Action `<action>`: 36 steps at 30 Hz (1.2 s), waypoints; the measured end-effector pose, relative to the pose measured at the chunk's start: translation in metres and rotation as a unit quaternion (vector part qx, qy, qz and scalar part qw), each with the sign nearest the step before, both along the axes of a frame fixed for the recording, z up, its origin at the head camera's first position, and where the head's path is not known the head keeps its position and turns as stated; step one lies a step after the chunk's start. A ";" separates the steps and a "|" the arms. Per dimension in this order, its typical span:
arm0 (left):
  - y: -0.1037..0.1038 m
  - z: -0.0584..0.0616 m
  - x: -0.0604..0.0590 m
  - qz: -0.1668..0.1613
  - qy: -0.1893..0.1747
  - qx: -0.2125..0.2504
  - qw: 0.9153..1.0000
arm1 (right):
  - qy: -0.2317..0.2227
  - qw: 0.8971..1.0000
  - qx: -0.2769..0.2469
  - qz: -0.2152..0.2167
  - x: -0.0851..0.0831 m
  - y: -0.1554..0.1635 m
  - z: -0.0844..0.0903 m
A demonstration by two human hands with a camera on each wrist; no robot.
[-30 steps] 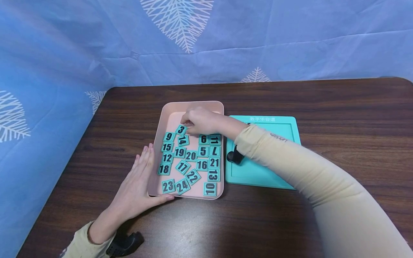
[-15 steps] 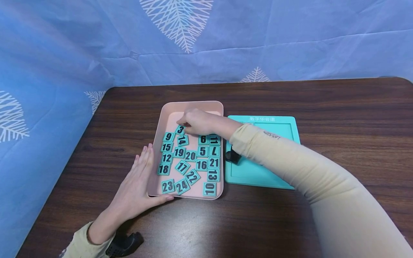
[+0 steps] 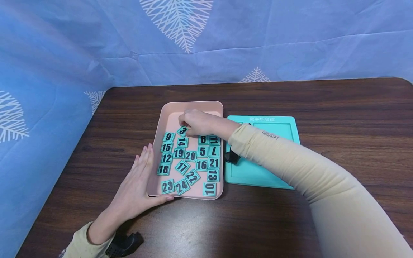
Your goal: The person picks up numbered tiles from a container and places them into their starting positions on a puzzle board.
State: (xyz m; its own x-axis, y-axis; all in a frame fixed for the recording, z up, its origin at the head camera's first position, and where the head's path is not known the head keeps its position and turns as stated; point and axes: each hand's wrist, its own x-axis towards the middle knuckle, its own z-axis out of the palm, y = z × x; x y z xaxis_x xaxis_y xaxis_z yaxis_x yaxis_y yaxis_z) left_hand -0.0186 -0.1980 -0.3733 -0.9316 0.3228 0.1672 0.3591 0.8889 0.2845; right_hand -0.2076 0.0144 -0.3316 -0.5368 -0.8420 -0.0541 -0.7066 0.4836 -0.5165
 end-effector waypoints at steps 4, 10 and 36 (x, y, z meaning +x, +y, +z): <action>0.000 0.000 0.000 0.002 -0.002 0.002 1.000 | -0.003 1.000 -0.006 -0.007 0.000 0.000 0.000; 0.000 -0.001 0.000 0.003 0.000 0.004 1.000 | -0.027 0.999 -0.023 -0.023 0.000 0.000 -0.001; 0.000 -0.001 0.000 0.004 -0.002 0.002 1.000 | -0.073 0.993 -0.091 0.004 0.004 0.019 0.012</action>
